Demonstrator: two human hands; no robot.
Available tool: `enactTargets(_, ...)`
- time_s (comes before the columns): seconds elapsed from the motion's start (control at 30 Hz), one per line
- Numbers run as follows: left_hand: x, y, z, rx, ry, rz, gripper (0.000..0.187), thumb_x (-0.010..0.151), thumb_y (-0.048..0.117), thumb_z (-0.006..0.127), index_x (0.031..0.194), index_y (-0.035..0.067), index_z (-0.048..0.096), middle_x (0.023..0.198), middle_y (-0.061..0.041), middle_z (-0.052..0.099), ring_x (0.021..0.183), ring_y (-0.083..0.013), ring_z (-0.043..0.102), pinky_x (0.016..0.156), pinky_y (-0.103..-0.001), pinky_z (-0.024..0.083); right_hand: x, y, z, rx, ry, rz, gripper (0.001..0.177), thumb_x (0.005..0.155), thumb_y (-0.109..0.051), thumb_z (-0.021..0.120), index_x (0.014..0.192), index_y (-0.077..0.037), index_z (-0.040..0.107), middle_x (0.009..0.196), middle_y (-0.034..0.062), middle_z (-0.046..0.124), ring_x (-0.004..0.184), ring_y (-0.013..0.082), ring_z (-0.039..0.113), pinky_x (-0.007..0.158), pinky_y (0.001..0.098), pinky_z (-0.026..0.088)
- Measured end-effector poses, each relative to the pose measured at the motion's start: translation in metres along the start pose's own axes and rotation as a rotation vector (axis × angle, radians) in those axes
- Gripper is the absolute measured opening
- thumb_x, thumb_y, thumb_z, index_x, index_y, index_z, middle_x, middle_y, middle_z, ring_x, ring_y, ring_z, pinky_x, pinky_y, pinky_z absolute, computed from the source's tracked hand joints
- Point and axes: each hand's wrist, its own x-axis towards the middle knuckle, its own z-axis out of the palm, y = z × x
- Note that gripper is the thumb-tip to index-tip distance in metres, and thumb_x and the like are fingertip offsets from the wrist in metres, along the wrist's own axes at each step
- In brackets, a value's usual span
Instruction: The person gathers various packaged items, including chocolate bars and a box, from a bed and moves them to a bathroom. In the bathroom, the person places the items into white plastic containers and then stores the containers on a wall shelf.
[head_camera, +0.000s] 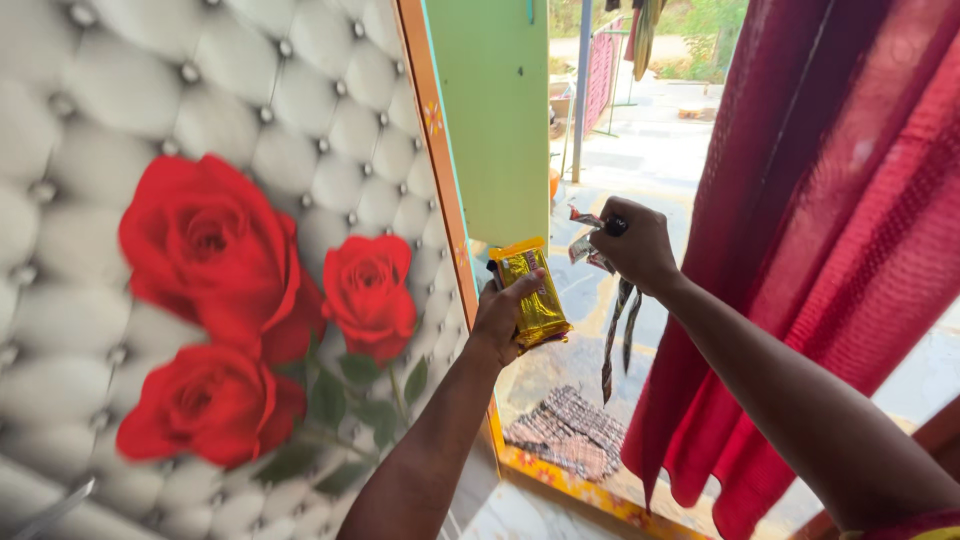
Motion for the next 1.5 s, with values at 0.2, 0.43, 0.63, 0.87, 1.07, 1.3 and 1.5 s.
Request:
enactTargets(0.2, 0.092, 0.030, 0.001, 0.042, -0.044, 0.005, 0.048, 0.088, 0.019, 0.076, 0.128, 0.001, 0.056, 0.104, -0.016, 0.067, 0.084, -0.0344, 0.075, 0.063, -0.057, 0.067, 0.064, 0.033, 0.025, -0.107, 0.095, -0.085, 0.015, 0.079, -0.011, 0.073, 0.084, -0.001, 0.063, 0.066, 0.0079, 0.061, 0.058, 0.0104, 0.057, 0.057, 0.0327, 0.048)
enactTargets(0.43, 0.183, 0.030, 0.000, 0.047, -0.059, -0.050, 0.051, 0.087, 0.021, 0.075, 0.129, 0.003, 0.053, 0.104, -0.017, 0.064, 0.083, -0.0343, 0.074, 0.061, -0.058, 0.066, 0.132, 0.085, 0.035, -0.053, 0.088, 0.035, 0.013, 0.080, -0.009, 0.073, 0.083, -0.002, 0.063, 0.063, 0.0056, 0.060, 0.057, 0.0083, 0.055, 0.053, 0.0298, 0.047)
enactTargets(0.63, 0.275, 0.006, 0.000, 0.010, -0.071, -0.003, 0.050, 0.086, 0.022, 0.075, 0.128, 0.003, 0.055, 0.104, -0.016, 0.066, 0.084, -0.0332, 0.074, 0.061, -0.054, 0.066, 0.194, 0.158, 0.050, -0.093, 0.063, 0.006, 0.013, 0.079, -0.008, 0.074, 0.085, -0.001, 0.064, 0.064, 0.0071, 0.060, 0.058, 0.0111, 0.054, 0.056, 0.0320, 0.048)
enactTargets(0.87, 0.388, -0.006, 0.003, -0.014, -0.026, 0.077, 0.049, 0.086, 0.016, 0.078, 0.128, 0.003, 0.056, 0.107, -0.014, 0.066, 0.089, -0.0293, 0.075, 0.068, -0.047, 0.068, 0.295, 0.224, 0.062, -0.038, 0.016, 0.029, 0.012, 0.080, -0.010, 0.071, 0.086, -0.002, 0.065, 0.064, 0.0071, 0.063, 0.058, 0.0088, 0.057, 0.055, 0.0306, 0.048)
enactTargets(1.07, 0.460, 0.002, -0.003, 0.002, -0.018, 0.118, 0.046, 0.087, 0.019, 0.078, 0.125, 0.001, 0.057, 0.102, -0.016, 0.066, 0.081, -0.0301, 0.075, 0.062, -0.049, 0.067, 0.356, 0.269, 0.076, -0.051, -0.021, 0.021, 0.014, 0.080, -0.011, 0.073, 0.085, -0.001, 0.063, 0.063, 0.0080, 0.062, 0.056, 0.0098, 0.057, 0.055, 0.0309, 0.048)
enactTargets(1.3, 0.532, 0.021, 0.002, -0.024, 0.026, 0.106, 0.042, 0.083, 0.022, 0.077, 0.118, 0.007, 0.060, 0.096, -0.013, 0.066, 0.073, -0.0305, 0.074, 0.053, -0.052, 0.065, 0.413, 0.324, 0.095, -0.068, -0.017, 0.035, 0.015, 0.080, -0.011, 0.073, 0.086, -0.001, 0.064, 0.065, 0.0082, 0.062, 0.059, 0.0099, 0.054, 0.057, 0.0318, 0.047)
enactTargets(1.5, 0.636, 0.016, -0.027, -0.108, 0.010, 0.164, 0.042, 0.084, 0.021, 0.080, 0.118, 0.007, 0.061, 0.098, -0.009, 0.065, 0.080, -0.0267, 0.073, 0.060, -0.052, 0.066, 0.476, 0.369, 0.118, -0.106, 0.006, 0.019, 0.016, 0.080, -0.013, 0.073, 0.086, -0.002, 0.064, 0.065, 0.0081, 0.062, 0.059, 0.0106, 0.054, 0.058, 0.0318, 0.047)
